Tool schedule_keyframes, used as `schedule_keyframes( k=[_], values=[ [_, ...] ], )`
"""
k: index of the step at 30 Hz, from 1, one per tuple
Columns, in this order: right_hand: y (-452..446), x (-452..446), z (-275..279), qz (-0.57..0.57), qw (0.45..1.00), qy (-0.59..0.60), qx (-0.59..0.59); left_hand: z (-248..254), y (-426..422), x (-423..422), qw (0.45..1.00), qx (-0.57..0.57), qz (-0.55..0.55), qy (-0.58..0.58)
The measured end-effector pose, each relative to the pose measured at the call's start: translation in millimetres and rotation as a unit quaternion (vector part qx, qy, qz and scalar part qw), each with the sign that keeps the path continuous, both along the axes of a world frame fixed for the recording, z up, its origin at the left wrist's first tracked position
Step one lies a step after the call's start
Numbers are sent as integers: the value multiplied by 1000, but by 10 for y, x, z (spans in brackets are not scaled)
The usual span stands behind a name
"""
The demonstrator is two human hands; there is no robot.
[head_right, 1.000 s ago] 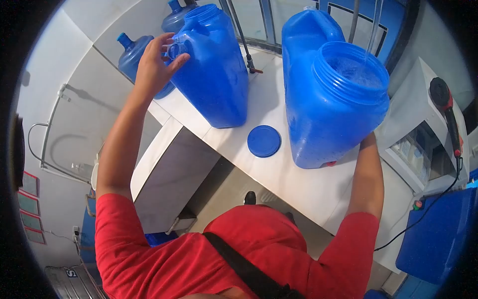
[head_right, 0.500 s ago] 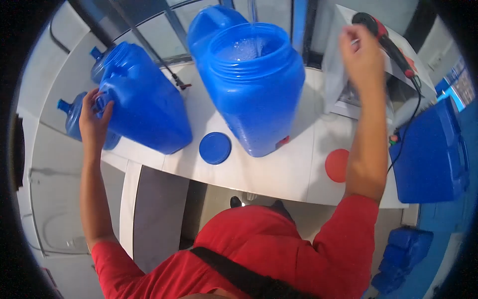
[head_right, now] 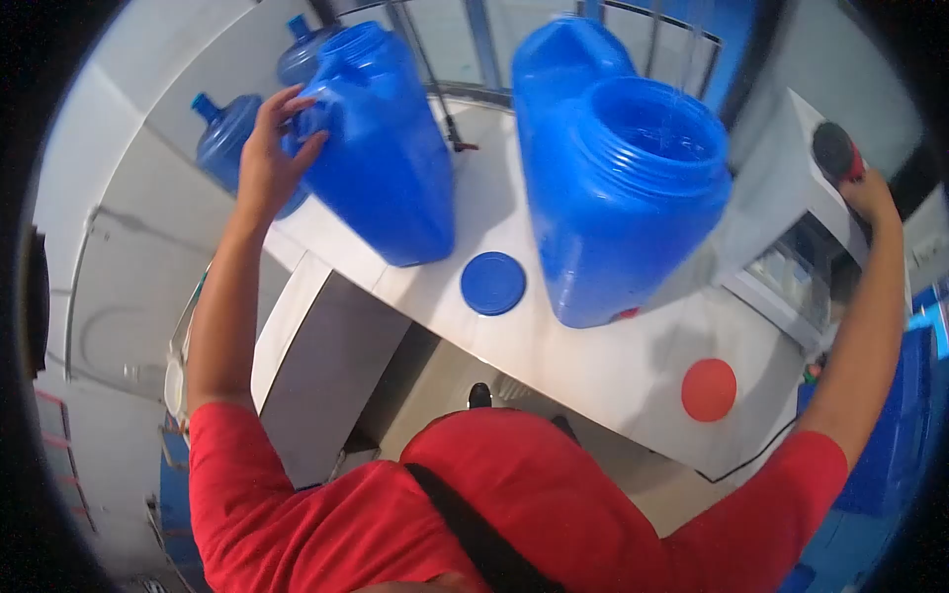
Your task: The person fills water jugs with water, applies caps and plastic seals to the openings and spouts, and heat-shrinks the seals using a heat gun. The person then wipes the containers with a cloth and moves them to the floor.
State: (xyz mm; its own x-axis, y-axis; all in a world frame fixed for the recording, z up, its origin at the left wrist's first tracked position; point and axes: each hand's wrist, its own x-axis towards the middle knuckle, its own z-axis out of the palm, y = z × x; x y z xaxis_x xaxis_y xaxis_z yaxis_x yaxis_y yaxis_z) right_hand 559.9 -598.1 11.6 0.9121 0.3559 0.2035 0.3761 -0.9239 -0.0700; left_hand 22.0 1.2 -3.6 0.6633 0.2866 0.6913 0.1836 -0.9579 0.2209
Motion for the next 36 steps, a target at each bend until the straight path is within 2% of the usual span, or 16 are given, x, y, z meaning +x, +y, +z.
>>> schedule_keyframes(
  k=[2,3,4,5,6,7,9,10,11,12,14,18,20,23,30,36],
  values=[
    [-45,-52,-50,-37,997,-60,36,8,68,-21,1000,3,-20,1],
    [-317,256,-138,-28,993,-94,69,19,70,-35,1000,4,-10,-3],
    [-168,-189,38,-44,982,36,180,23,75,-38,1000,11,-22,-9],
    [-378,-22,-79,-3,944,39,328,25,95,-40,999,19,-36,-13],
    [-523,-87,-46,14,941,-24,337,19,134,-53,998,34,-54,-18],
    [-437,-519,15,27,893,41,447,16,160,-72,998,33,-51,-18],
    [-758,-1171,-11,88,854,43,511,22,208,-105,996,29,-85,-22],
    [-729,-1516,-31,62,787,92,607,18,245,-110,996,27,-85,-21],
    [-835,-1850,-106,150,763,48,626,1,281,-121,994,35,-99,-20],
    [-764,-2272,-150,173,751,30,636,-15,325,-137,993,42,-113,-17],
    [-560,-3099,-244,124,749,-1,651,-35,413,-153,991,47,-126,-14],
    [2,-4062,-461,256,742,9,620,-5,495,-147,983,66,-170,-15],
    [263,-4354,-610,273,722,34,635,-13,623,-129,976,75,-204,-17],
    [775,-4611,-719,327,713,73,616,-6,731,-79,962,91,-257,-25],
    [2259,-4772,-893,370,747,173,524,-43,874,-23,941,85,-325,-43],
    [2780,-4784,-900,357,769,198,492,-67,925,0,926,94,-362,-56]
  ],
)
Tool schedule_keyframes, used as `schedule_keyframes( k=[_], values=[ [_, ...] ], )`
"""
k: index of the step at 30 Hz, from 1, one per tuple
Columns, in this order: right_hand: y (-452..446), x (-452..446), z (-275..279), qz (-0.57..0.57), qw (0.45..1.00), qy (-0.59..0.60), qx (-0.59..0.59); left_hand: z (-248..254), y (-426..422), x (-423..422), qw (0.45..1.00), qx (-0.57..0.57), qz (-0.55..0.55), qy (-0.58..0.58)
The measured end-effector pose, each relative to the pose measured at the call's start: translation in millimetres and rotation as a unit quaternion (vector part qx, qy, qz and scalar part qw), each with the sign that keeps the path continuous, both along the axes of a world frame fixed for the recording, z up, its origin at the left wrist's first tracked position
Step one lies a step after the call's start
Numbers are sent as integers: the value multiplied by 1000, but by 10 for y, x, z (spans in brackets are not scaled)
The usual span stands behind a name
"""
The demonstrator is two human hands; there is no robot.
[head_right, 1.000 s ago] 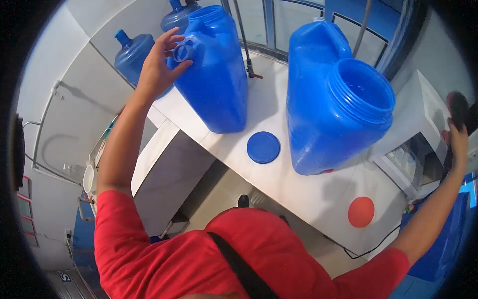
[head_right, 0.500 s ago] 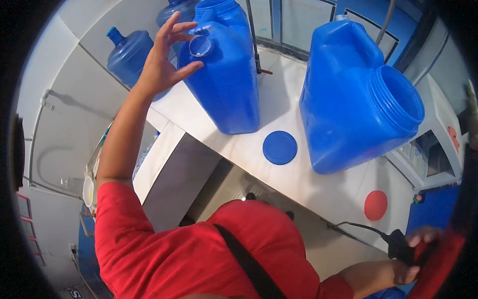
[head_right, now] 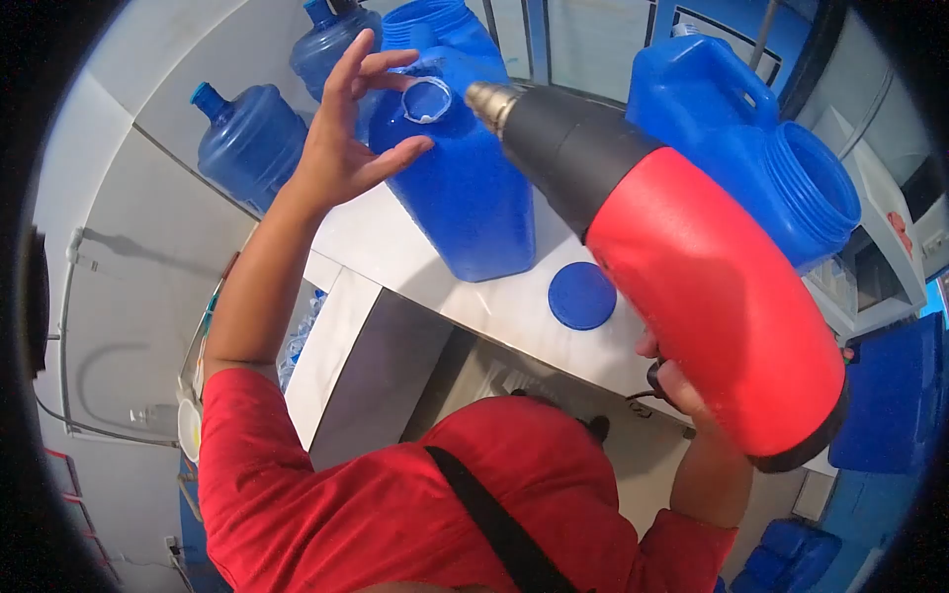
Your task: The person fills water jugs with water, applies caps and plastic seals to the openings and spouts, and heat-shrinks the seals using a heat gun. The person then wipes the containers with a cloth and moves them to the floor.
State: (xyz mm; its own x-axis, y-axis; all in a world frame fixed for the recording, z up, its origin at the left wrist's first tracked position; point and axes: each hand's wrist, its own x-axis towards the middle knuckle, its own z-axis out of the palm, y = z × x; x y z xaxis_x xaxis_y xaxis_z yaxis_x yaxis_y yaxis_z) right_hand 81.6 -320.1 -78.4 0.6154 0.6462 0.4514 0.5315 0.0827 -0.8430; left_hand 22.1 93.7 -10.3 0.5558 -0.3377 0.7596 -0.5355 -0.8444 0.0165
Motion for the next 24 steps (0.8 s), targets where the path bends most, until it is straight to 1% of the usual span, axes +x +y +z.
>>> schedule_keyframes(
  k=[2,6,9,11,13,15,18,21,22,24],
  values=[
    [123,-29,31,12,999,17,37,-10,22,-1,1000,-2,-7,0],
    [304,-125,67,20,999,19,28,-30,47,6,1000,-12,-18,0],
    [299,-134,104,0,999,50,7,-12,70,-8,1000,4,-17,-4],
    [169,-60,3,52,997,62,1,7,99,-24,1000,18,-21,-1],
    [180,-124,63,48,998,38,-27,23,133,-39,999,30,-23,0],
    [242,-197,68,39,998,19,-53,11,146,-37,998,19,-57,20],
    [392,-276,97,-7,998,55,-3,-29,210,-19,997,24,-78,10],
    [398,-272,175,-15,994,108,2,-97,307,-7,997,29,-65,-14],
    [366,-263,159,2,994,104,22,-110,320,-22,997,29,-66,-16],
    [190,-209,55,8,994,98,43,-131,289,-49,999,-28,-37,-7]
  ],
)
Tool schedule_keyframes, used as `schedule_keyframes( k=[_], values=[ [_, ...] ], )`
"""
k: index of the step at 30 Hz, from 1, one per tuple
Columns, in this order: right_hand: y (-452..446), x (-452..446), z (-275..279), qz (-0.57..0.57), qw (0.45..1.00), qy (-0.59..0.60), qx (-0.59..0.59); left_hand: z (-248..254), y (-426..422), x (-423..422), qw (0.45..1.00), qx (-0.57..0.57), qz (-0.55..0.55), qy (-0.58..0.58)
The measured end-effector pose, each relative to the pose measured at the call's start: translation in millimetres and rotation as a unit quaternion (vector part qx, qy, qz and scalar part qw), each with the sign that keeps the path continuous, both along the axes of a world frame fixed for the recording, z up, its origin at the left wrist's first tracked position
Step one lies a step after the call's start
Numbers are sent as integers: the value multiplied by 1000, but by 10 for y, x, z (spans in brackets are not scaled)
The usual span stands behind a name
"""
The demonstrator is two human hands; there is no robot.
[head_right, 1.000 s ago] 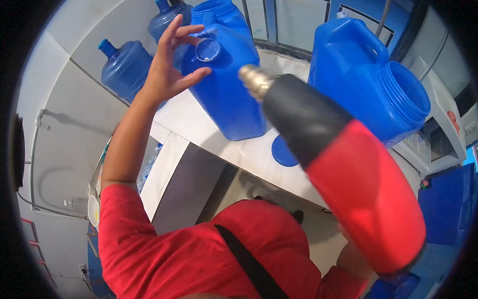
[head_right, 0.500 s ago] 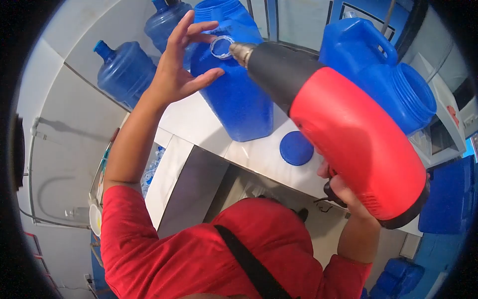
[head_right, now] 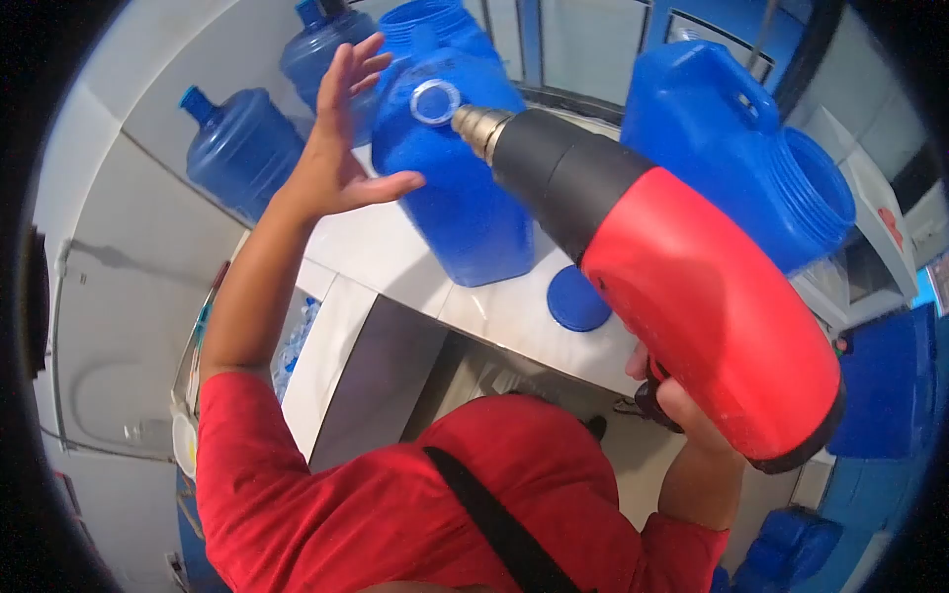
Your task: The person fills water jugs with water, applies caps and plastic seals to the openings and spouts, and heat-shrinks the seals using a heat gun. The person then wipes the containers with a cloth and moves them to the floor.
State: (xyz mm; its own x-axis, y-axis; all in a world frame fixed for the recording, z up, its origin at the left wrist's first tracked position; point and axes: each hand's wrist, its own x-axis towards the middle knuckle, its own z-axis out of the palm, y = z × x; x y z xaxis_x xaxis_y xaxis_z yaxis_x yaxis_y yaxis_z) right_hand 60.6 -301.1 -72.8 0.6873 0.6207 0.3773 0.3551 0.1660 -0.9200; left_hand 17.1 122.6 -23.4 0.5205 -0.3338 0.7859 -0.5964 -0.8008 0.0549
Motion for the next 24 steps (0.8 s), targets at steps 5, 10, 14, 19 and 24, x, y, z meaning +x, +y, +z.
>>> schedule_keyframes(
  k=[5,10,14,19,24],
  values=[
    [-885,-5,61,-83,986,-91,111,-33,173,-54,986,-112,64,108],
    [-1708,304,535,-210,947,-79,230,144,336,90,976,51,206,39],
    [-2113,1141,924,-290,942,-35,165,378,122,470,964,150,220,18],
    [-2379,2468,1134,-467,870,-85,-135,629,102,755,927,282,194,154],
    [-2687,3657,1098,-447,769,-223,-399,715,-32,626,891,333,264,160]
  ],
)
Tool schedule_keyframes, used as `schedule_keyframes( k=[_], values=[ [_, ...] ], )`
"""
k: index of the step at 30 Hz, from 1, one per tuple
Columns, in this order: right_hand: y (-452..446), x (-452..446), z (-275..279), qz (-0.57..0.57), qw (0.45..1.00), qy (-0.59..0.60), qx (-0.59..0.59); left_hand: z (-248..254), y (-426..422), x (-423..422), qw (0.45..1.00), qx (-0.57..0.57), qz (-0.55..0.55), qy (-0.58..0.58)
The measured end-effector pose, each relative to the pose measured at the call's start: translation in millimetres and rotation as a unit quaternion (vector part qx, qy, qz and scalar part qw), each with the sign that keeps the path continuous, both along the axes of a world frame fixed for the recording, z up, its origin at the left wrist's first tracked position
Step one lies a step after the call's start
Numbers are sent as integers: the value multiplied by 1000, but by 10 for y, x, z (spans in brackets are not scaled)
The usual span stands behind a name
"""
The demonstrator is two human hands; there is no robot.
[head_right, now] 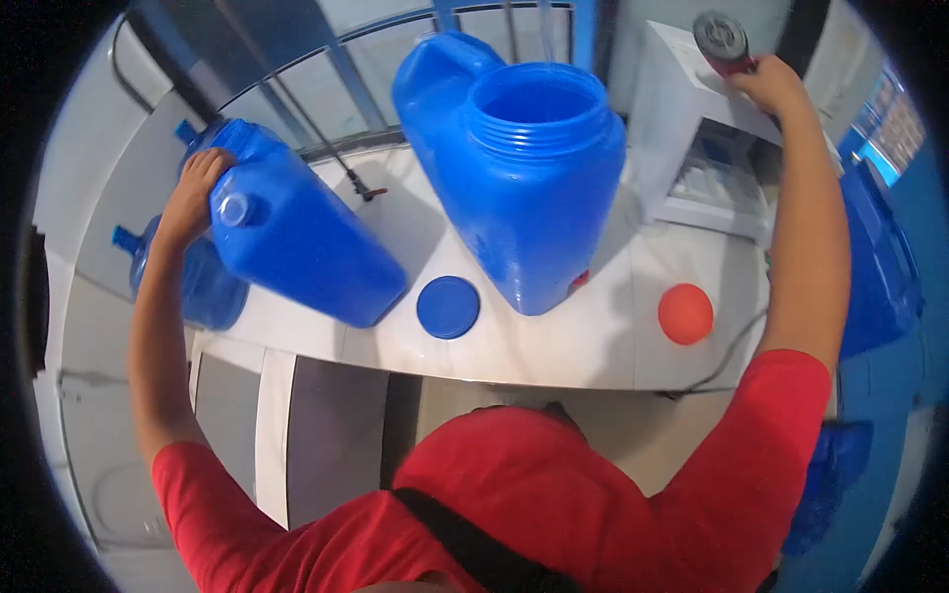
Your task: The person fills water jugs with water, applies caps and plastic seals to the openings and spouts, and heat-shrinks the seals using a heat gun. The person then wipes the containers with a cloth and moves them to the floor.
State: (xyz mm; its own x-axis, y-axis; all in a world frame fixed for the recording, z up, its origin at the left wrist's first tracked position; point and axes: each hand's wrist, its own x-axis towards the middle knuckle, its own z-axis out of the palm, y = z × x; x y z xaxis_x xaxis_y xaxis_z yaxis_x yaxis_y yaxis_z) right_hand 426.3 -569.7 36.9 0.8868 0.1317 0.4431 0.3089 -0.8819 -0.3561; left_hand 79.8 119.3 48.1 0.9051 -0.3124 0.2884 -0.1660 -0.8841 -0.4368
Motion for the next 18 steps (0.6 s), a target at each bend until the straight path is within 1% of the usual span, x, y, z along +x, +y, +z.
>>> schedule_keyframes(
  k=[1,2,3,4,6,7,8,9,10,11,12,13,14,15,16,18],
  values=[
    [-93,218,-55,-14,995,-28,-95,8,28,-59,1000,16,5,-2],
    [-49,412,-82,-26,980,-60,-190,17,45,-136,999,20,41,-25],
    [15,366,-39,-28,978,-36,-204,34,102,-199,997,-9,74,-35],
    [-119,576,-36,10,980,44,-195,55,183,-259,992,-38,109,-45],
    [-203,655,10,12,979,-23,-203,93,377,-408,983,-122,129,-50],
    [-264,799,10,-12,963,-163,-215,134,419,-474,972,-134,186,-49],
    [-202,690,35,27,964,-230,-132,175,440,-547,958,-147,242,-47],
    [-133,579,64,73,951,-296,-57,201,477,-608,952,-147,266,-41],
    [429,-341,180,81,954,-287,-5,232,516,-670,884,-297,361,1],
    [1000,-1267,298,89,955,-279,48,262,561,-784,784,-437,439,37],
    [1179,-1524,182,186,932,-227,211,280,596,-932,731,-512,449,43],
    [950,-1457,-54,246,934,-254,58,275,617,-1036,727,-511,457,46],
    [748,-1364,-300,298,909,-276,-97,250,602,-1133,643,-644,414,1],
    [1328,-2028,-370,271,934,-183,141,222,588,-1226,541,-760,359,-43],
    [1375,-2119,-625,389,893,-129,186,293,553,-1320,460,-838,292,40],
    [1796,-2530,-762,492,860,-80,114,238,503,-1403,446,-878,166,-44]
  ],
)
